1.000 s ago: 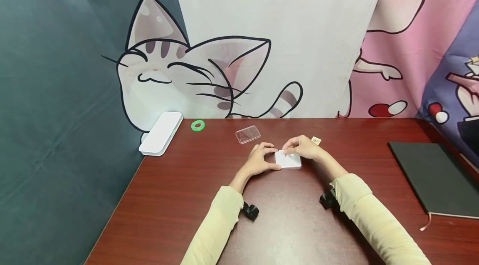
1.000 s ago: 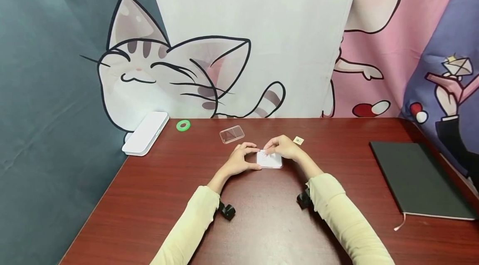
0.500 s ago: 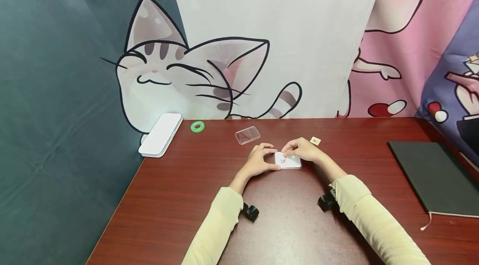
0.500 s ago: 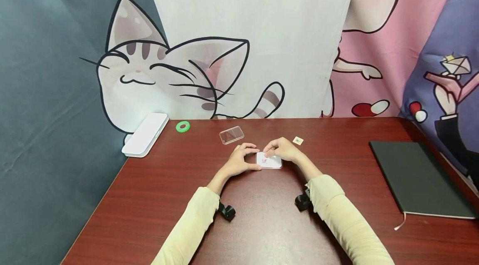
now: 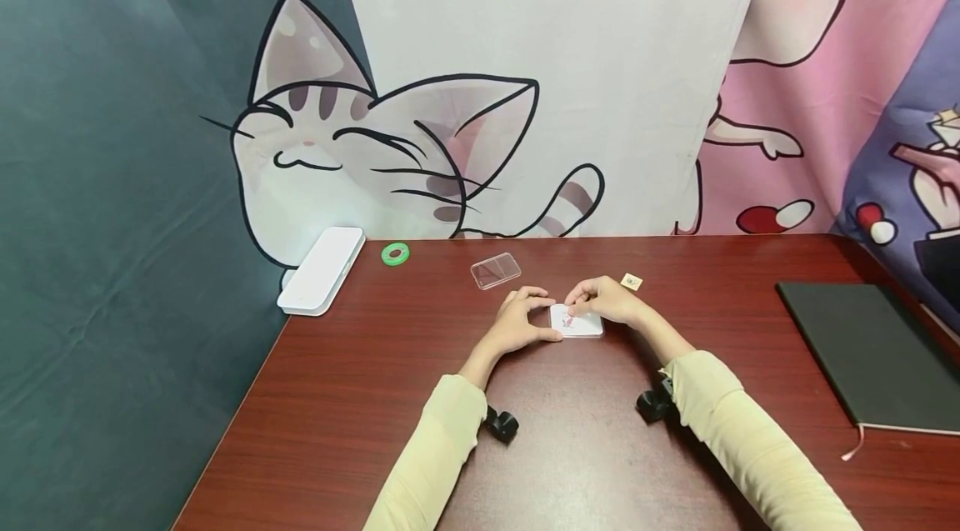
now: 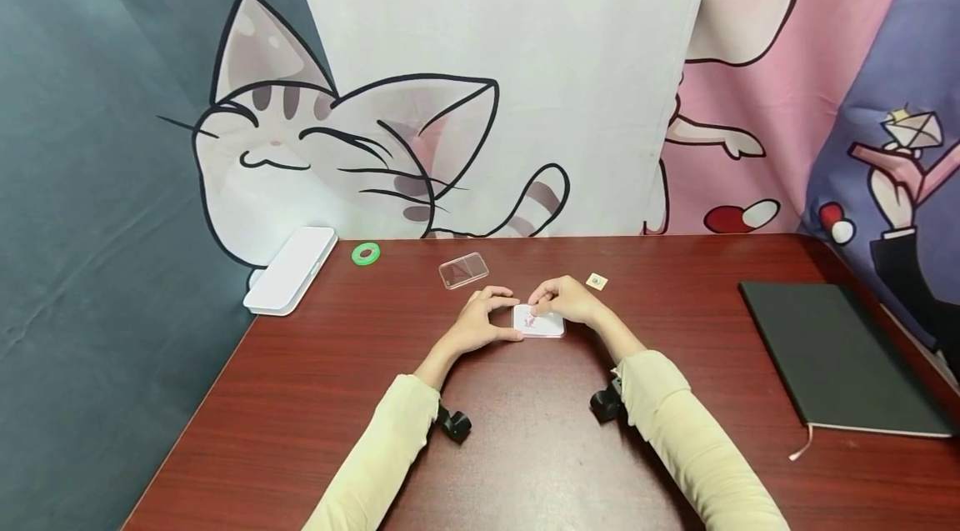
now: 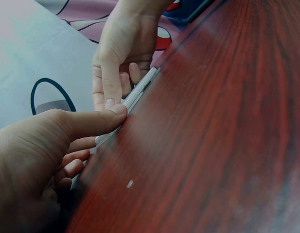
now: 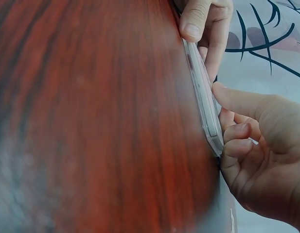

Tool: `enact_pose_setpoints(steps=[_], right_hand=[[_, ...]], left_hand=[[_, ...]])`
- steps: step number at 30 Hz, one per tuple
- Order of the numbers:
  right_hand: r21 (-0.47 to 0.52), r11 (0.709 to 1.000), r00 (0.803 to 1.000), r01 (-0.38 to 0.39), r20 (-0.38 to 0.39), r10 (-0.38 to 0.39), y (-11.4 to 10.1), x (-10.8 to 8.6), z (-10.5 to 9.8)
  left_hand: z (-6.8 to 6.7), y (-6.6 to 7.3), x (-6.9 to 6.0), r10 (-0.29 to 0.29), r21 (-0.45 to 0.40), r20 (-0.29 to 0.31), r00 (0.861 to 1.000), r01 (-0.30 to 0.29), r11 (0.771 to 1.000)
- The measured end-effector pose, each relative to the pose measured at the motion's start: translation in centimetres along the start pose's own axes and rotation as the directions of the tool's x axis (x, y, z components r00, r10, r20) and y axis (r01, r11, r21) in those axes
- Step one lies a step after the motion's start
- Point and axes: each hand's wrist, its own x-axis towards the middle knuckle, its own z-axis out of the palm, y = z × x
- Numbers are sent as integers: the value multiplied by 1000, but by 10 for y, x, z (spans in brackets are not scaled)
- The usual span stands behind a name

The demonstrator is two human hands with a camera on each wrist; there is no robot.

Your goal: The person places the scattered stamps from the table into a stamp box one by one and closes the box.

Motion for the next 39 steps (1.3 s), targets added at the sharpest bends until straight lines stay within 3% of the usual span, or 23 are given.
enact_pose_setpoints(steps=[11,19,28,39], right_hand=[[56,998,1000,-8,-13,8,2,1,0],[182,981,993,-73,-75,88,2,2,-3],[155,980,976,-127,-157,152,4,-2,-20],[160,984,933,-75,-337,126,26,-18,-52]], left_hand=[[-1,1,0,-3,-1,1,1000,3,1000],[-1,1,1,-3,0,0,1000,3,1000],[-2,1,0,-1,-2,-3,1000,1,1000],[0,1,0,-9,-17,0,1000,9,1000]])
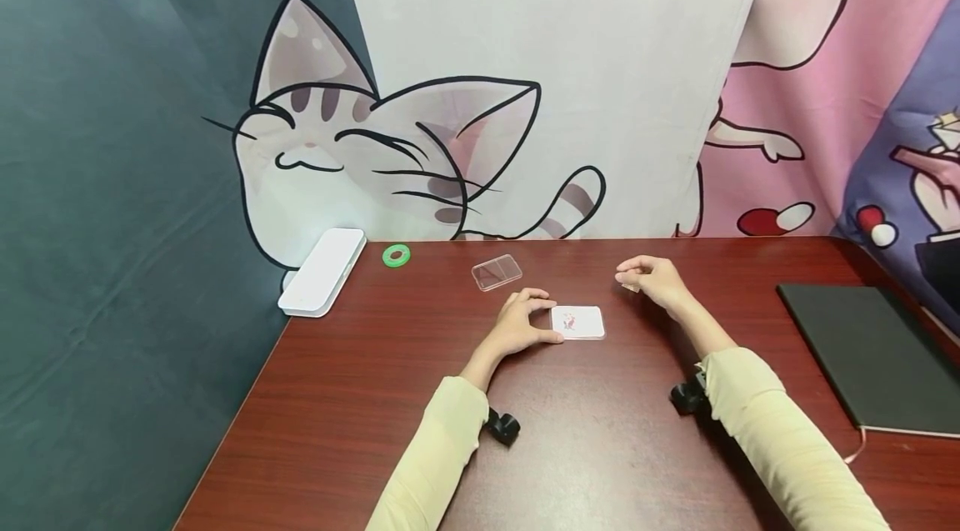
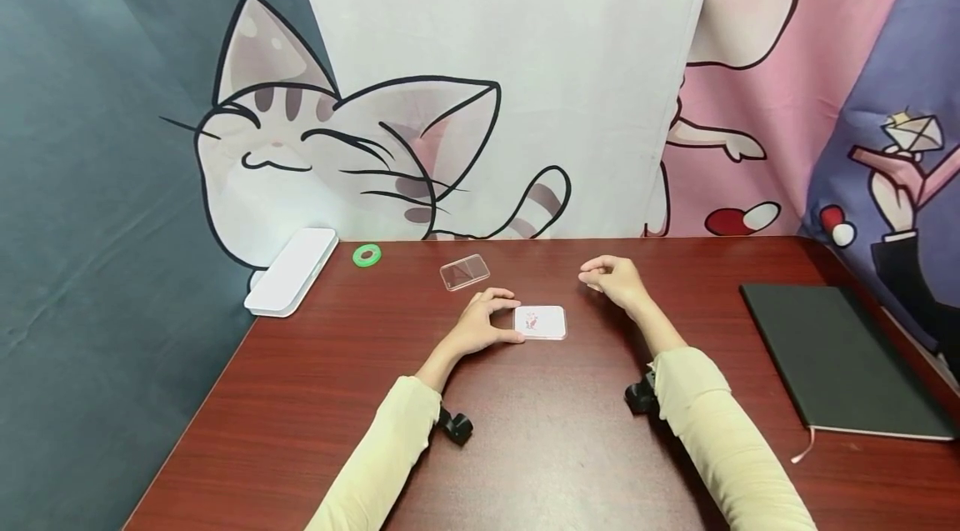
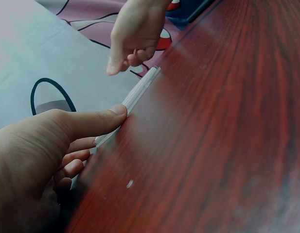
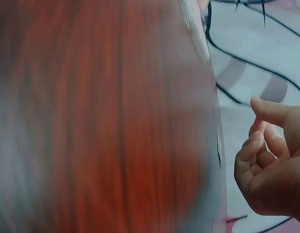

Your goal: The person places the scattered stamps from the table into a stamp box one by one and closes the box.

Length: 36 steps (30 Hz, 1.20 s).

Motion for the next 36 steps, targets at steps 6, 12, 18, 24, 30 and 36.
enact_pose_setpoints(steps=[6,12,18,24,30,36], right_hand=[[-37,999,996,-17,-93,14,11,-2,-16],[-20,998,996,-67,-54,66,20,-2,-23],[-58,993,994,-98,-51,95,25,-5,-28],[-223,970,992,-94,-98,74,27,-8,-26],[-354,934,987,-48,-160,-10,27,-8,-20],[-370,929,987,-28,-158,-33,28,-6,-16]], left_hand=[[0,1,0,-2,1,2,1000,2,1000],[1,0,0,10,6,-5,1000,-10,1000],[0,2,0,12,-6,-1,1000,-12,1000],[0,3,1,-1,-7,7,1000,1,1000],[0,1,1,10,-9,-3,1000,-10,1000],[0,-1,0,9,-11,-9,1000,-9,1000]])
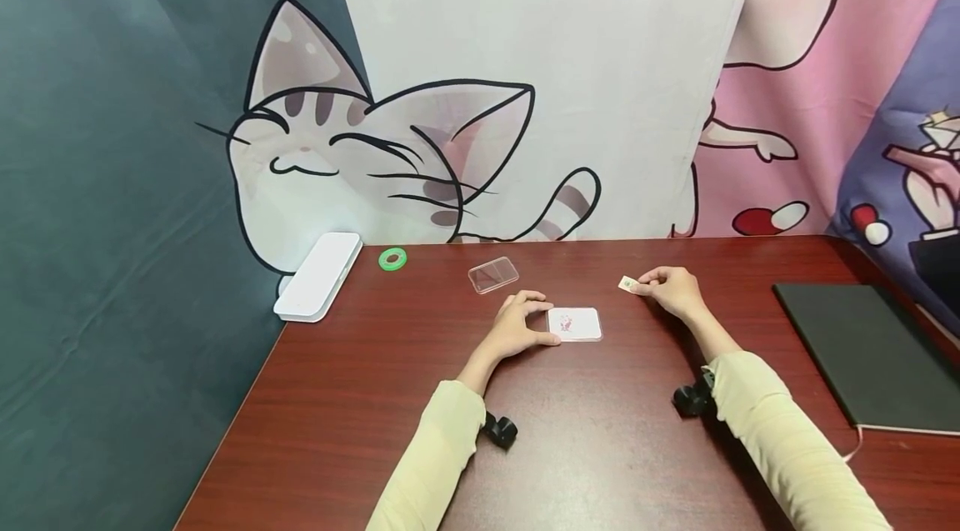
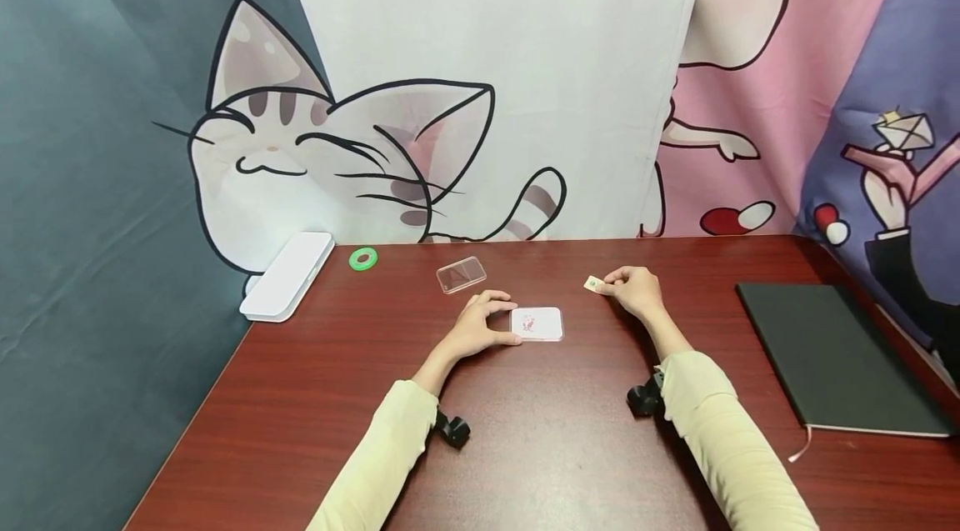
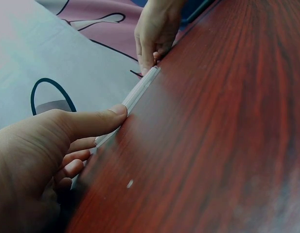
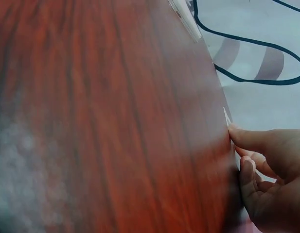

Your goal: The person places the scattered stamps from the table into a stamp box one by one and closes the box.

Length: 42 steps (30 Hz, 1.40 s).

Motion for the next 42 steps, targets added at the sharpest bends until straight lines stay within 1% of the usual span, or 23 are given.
enact_pose_setpoints(steps=[7,15,18,22,25,28,31,38,42], right_hand=[[-2,1000,1000,-11,10,11,-3,1,-1],[16,999,995,-36,98,34,-9,4,1],[14,999,993,-36,109,34,-10,4,1],[29,1000,994,-10,114,6,-11,4,3],[74,997,994,7,112,-15,-12,4,4],[123,992,993,4,120,-19,-12,5,4],[149,989,989,2,145,-24,-11,5,4],[172,985,982,24,182,-56,-15,7,9],[178,982,971,66,217,-105,-22,9,15]], left_hand=[[-1,1,1,3,6,0,1000,-3,1000],[-2,1,0,-4,11,4,1000,4,1000],[-2,0,-1,-7,17,4,1000,7,1000],[-2,0,-1,-10,9,5,1000,10,1000],[-1,0,-1,-12,2,7,1000,12,1000],[-1,1,-1,-10,6,8,1000,10,1000],[-2,2,-1,-7,11,5,1000,7,1000],[-1,1,-1,-4,18,6,1000,4,1000],[0,1,-1,-4,15,1,1000,4,1000]])
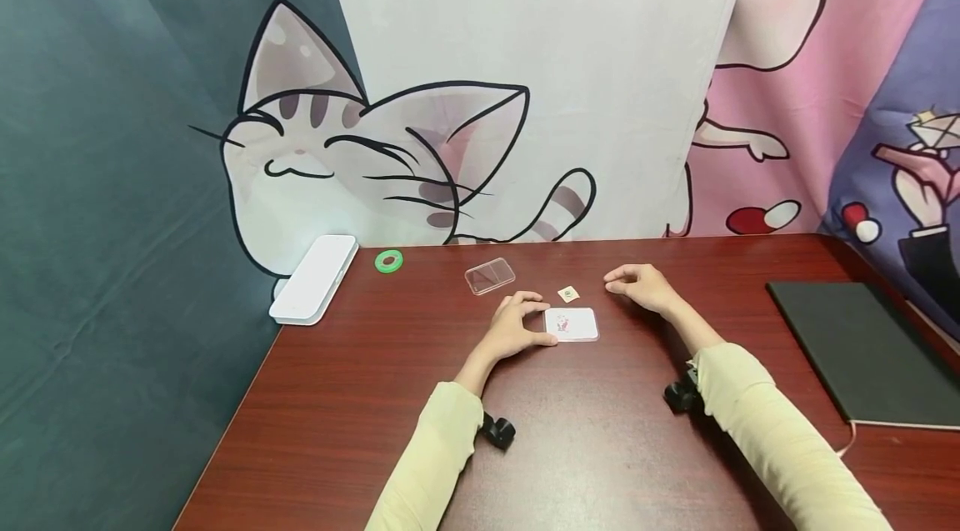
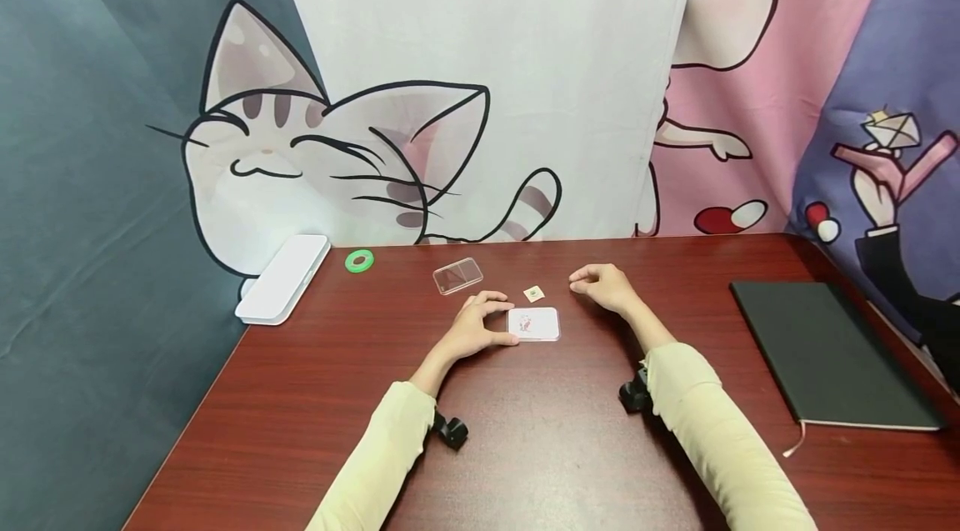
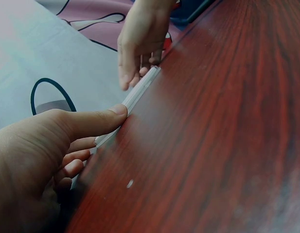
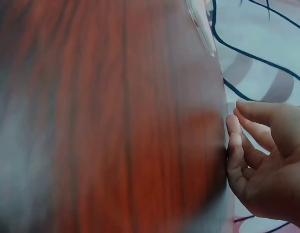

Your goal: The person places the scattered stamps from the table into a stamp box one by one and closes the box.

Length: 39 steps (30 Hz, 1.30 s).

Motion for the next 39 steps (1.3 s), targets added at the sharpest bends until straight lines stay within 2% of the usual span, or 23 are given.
enact_pose_setpoints(steps=[11,19,25,31,39], right_hand=[[-48,996,992,74,105,-69,-21,15,20],[-64,977,961,205,203,-188,-23,18,23],[-103,962,946,254,233,-225,-25,18,27],[-159,960,958,231,207,-196,-27,19,30],[-185,965,971,187,182,-153,-29,20,31]], left_hand=[[0,-1,1,-7,-1,7,1000,7,1000],[-1,1,1,1,6,3,1000,-1,1000],[0,0,0,0,1,4,1000,0,1000],[0,-2,1,2,8,4,1000,-2,1000],[1,-2,1,7,21,2,1000,-7,1000]])
